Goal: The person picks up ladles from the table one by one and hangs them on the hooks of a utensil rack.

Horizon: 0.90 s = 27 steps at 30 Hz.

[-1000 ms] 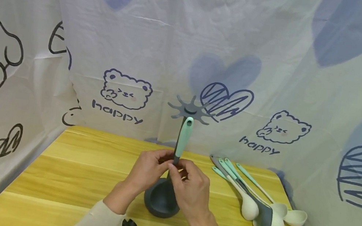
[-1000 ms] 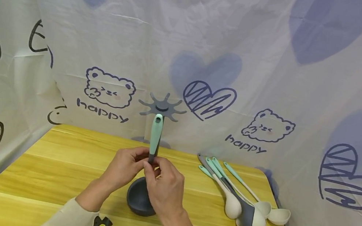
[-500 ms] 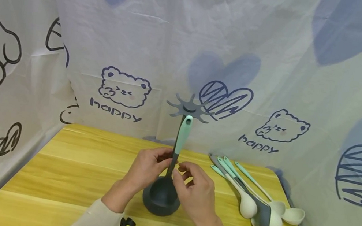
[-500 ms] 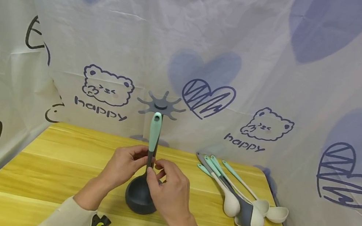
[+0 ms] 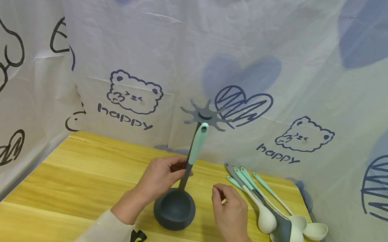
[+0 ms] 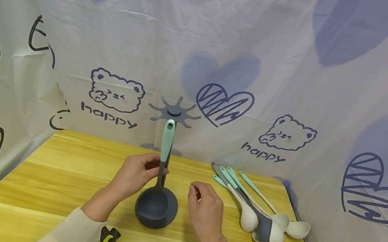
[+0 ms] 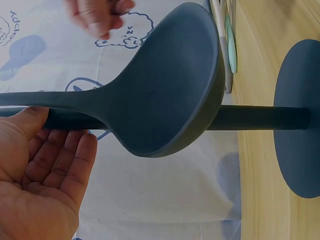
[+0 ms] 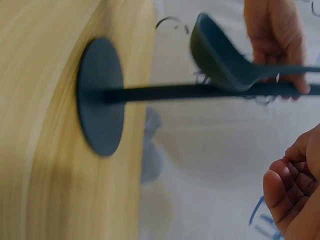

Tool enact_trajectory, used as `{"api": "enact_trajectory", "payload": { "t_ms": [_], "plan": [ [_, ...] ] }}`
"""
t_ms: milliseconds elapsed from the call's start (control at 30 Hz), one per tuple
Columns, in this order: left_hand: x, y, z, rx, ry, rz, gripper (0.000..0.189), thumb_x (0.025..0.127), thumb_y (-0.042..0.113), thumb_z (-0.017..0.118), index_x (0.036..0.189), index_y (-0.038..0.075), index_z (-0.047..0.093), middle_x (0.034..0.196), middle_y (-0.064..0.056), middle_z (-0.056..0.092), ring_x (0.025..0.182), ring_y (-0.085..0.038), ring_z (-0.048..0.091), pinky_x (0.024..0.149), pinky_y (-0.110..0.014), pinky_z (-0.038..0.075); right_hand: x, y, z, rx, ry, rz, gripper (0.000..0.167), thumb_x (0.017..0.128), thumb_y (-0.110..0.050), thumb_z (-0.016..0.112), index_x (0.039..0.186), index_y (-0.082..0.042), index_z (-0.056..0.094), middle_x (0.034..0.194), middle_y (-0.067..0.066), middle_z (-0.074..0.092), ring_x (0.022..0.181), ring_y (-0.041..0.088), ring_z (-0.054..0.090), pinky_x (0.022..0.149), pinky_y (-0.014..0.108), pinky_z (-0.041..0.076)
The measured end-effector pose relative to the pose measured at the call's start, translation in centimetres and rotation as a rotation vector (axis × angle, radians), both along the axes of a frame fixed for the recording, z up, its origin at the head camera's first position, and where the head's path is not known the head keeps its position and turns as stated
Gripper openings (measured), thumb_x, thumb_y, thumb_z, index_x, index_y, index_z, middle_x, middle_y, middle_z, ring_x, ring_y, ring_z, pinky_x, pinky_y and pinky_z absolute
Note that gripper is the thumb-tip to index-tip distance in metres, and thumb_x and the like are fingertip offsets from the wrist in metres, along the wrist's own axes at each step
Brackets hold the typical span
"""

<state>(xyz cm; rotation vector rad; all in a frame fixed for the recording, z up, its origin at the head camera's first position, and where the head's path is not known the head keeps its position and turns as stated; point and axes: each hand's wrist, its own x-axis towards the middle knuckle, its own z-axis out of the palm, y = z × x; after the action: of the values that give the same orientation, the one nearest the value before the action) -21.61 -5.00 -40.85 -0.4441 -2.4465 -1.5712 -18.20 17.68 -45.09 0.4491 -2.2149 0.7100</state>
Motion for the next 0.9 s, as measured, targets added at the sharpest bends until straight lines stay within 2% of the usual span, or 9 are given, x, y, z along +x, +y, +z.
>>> {"api": "enact_trajectory", "payload": {
  "t_ms": [233,400,567,700,800,900],
  "plan": [
    [0.0,0.1,0.1,0.025,-0.002,-0.025,0.014,0.095,0.015,0.08,0.109,0.019,0.08,0.097,0.008,0.079,0.091,-0.009,0.075,0.076,-0.027,0.06,-1.8,3.5,-1.7,0.076,-0.026,-0.119,0.006,0.09,-0.001,0.08,0.094,-0.004,0.077,0.08,0.006,0.071,0.065,0.015,0.065,0.053,0.029,0.052],
    [-0.1,0.2,-0.2,0.022,-0.013,-0.011,0.013,0.095,0.017,0.08,0.107,0.022,0.079,0.097,0.009,0.078,0.09,-0.009,0.074,0.079,-0.031,0.061,-3.2,6.3,-2.1,0.134,-0.072,-0.206,0.006,0.089,-0.004,0.082,0.092,-0.003,0.078,0.08,0.01,0.073,0.064,0.021,0.067,0.053,0.038,0.053],
    [-0.1,0.3,-0.4,0.016,-0.026,0.008,0.01,0.095,0.019,0.08,0.104,0.024,0.079,0.097,0.01,0.077,0.095,-0.01,0.073,0.087,-0.036,0.062,-4.7,9.3,-1.6,0.201,-0.245,-0.291,0.008,0.097,-0.01,0.076,0.099,-0.003,0.077,0.086,0.013,0.074,0.069,0.03,0.069,0.06,0.049,0.056],
    [-0.1,0.3,-0.5,0.016,-0.032,0.01,0.01,0.096,0.018,0.079,0.105,0.024,0.079,0.097,0.011,0.076,0.097,-0.01,0.072,0.089,-0.037,0.062,-5.8,11.6,-1.2,0.3,-0.381,-0.349,0.012,0.101,-0.013,0.068,0.102,-0.003,0.076,0.088,0.014,0.072,0.07,0.032,0.067,0.062,0.051,0.056],
    [-0.1,0.3,-0.5,0.017,-0.036,0.01,0.011,0.097,0.017,0.078,0.105,0.024,0.079,0.097,0.011,0.076,0.097,-0.01,0.071,0.089,-0.038,0.061,-6.6,13.0,-1.2,0.371,-0.453,-0.373,0.012,0.101,-0.011,0.065,0.097,-0.003,0.074,0.082,0.014,0.069,0.064,0.03,0.063,0.056,0.049,0.054],
    [-0.1,0.3,-0.5,0.017,-0.036,0.009,0.012,0.097,0.016,0.078,0.105,0.024,0.079,0.098,0.01,0.076,0.098,-0.011,0.072,0.087,-0.037,0.062,-7.3,14.1,-1.2,0.405,-0.552,-0.381,0.016,0.099,-0.008,0.063,0.085,-0.005,0.069,0.076,0.013,0.066,0.061,0.028,0.061,0.052,0.047,0.05]
  ]
}}
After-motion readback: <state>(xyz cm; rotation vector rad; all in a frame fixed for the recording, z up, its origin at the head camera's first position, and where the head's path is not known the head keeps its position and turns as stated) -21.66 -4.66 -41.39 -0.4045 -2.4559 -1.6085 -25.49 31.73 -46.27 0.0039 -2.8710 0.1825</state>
